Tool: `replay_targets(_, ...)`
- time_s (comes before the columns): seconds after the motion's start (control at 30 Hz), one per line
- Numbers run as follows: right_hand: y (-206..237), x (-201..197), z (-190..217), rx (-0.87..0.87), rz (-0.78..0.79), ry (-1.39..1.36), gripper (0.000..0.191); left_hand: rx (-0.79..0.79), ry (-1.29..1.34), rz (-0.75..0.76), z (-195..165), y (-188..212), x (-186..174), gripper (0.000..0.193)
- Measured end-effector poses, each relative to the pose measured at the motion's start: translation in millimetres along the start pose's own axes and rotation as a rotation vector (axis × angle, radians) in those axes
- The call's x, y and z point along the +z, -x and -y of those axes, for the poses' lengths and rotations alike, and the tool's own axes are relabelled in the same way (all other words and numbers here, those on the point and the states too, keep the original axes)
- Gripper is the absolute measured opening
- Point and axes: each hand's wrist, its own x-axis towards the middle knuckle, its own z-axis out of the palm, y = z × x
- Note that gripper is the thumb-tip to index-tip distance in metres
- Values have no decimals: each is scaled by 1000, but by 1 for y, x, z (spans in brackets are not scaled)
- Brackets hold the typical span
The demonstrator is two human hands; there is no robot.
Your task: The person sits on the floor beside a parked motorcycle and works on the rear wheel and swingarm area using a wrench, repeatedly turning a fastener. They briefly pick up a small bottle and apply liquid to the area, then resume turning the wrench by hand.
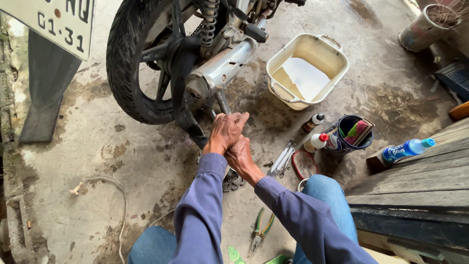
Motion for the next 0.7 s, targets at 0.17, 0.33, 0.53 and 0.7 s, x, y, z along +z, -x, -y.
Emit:
replay_targets(0.17, -1, -1, 1, 62, 37, 47, 22, -127, 58, 27, -8, 0, -6, 54)
replay_targets(0.33, -2, -2, 3, 74, 44, 25, 21, -113, 62, 12, -7, -2, -5, 55)
replay_targets(0.53, -1, -1, 2, 60, 40, 32, 19, 144, -73, -21, 6, -2, 2, 42)
replay_targets(0.7, -1, 0, -2, 21, 34, 27, 19, 43, -12, 5, 3, -3, 1, 45)
